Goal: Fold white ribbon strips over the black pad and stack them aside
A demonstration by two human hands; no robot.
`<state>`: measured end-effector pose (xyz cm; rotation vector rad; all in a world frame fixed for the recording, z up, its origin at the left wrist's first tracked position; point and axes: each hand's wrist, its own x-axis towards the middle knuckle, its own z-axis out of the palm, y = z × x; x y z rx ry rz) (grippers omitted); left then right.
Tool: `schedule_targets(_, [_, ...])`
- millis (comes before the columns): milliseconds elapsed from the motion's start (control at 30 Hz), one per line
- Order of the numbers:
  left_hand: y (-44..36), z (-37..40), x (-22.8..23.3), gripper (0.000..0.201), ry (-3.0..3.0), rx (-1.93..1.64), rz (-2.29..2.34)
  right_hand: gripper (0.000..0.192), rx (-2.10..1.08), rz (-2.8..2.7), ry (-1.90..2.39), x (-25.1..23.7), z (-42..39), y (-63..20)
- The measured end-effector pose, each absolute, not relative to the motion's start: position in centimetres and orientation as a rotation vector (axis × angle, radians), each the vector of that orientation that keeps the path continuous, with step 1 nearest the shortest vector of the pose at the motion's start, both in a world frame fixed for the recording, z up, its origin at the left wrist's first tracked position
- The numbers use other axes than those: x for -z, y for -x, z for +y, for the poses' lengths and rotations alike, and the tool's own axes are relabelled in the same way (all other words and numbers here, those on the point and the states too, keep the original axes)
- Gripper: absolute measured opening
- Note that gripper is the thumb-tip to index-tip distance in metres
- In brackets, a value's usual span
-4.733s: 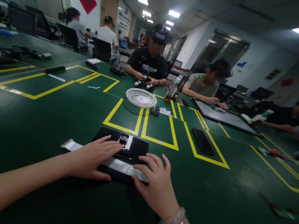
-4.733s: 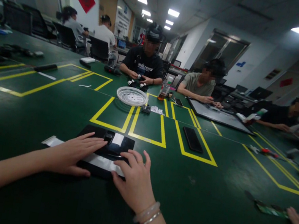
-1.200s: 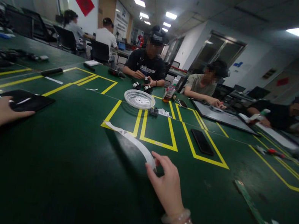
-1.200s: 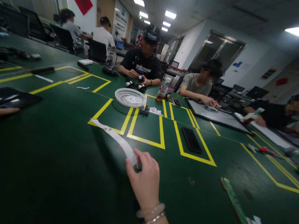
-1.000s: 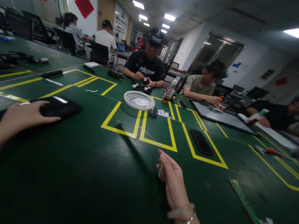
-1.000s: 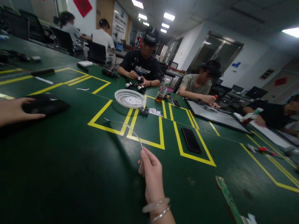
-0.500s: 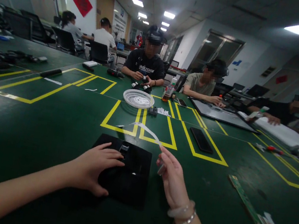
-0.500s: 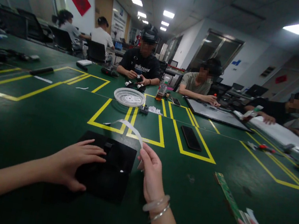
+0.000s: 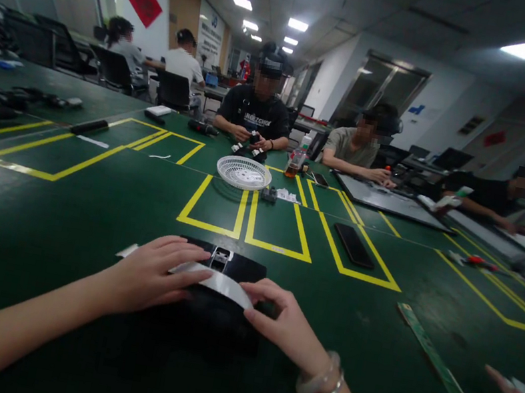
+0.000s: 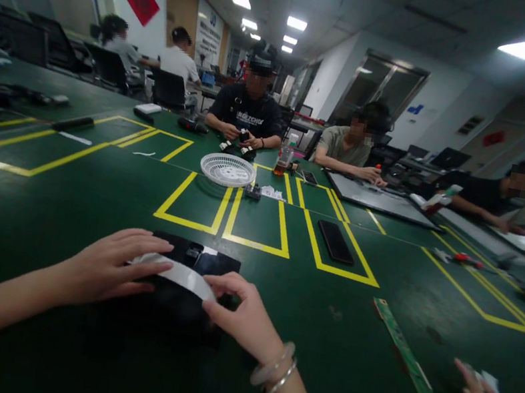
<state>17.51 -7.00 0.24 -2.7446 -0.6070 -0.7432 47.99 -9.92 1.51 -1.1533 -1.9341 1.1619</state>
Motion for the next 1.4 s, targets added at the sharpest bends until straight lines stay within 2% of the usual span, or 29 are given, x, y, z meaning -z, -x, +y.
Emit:
schedule_targets(100, [-17.4,-6.4,0.2,0.052,2.932,0.519,-0.596,0.035,-1.029,-2.134,1.262,-1.7,-10.3,-47.7])
schedule_targets(267, [-18.0,-6.5,1.2,0.026,3.031,0.473,-0.563,0.043,-0.593,-2.439,1.371,-1.6,-11.1,-47.1])
schedule_targets(333, [-18.2,-6.7,1.3,0.026,3.058,0.425,-0.579,0.044,-0.448,-2.491,1.318,-1.6,-11.4,-46.9])
schedule_targets(400, [-18.2,-6.8,1.2,0.026,3.073,0.383,-0.6,0.037,-0.338,-2.538,1.262,-1.7,-11.6,-46.7])
schedule_targets(533, [-18.2,-6.8,1.0,0.025,3.089,0.385,-0.618,0.018,-0.268,-2.602,1.228,-1.6,-11.8,-46.3])
schedule_targets(700, [-18.4,-6.8,1.0,0.019,3.134,0.355,-0.659,0.018,-0.262,-2.615,1.243,-1.5,-12.0,-46.1])
schedule_targets(767, [-18.5,-6.9,1.1,0.026,3.131,0.368,-0.703,0.017,-0.235,-2.603,1.242,-1.4,-12.1,-46.1])
schedule_targets(900, [-18.5,-6.9,1.3,0.082,3.114,0.317,-0.801,0.015,-0.156,-2.599,1.216,-1.2,-12.0,-46.0])
schedule_targets(967, [-18.6,-6.8,1.4,0.093,3.137,0.252,-0.816,0.015,-0.118,-2.599,1.199,-1.1,-11.9,-46.1])
schedule_targets(1233, [-18.6,-6.6,1.1,0.086,3.116,0.355,-0.869,0.014,0.019,-2.56,1.103,-1.4,-12.1,-46.3])
schedule_targets(1400, [-14.8,-3.7,-0.1,0.072,2.926,0.348,-1.149,0.018,0.078,-2.534,1.051,-1.5,-12.1,-46.5])
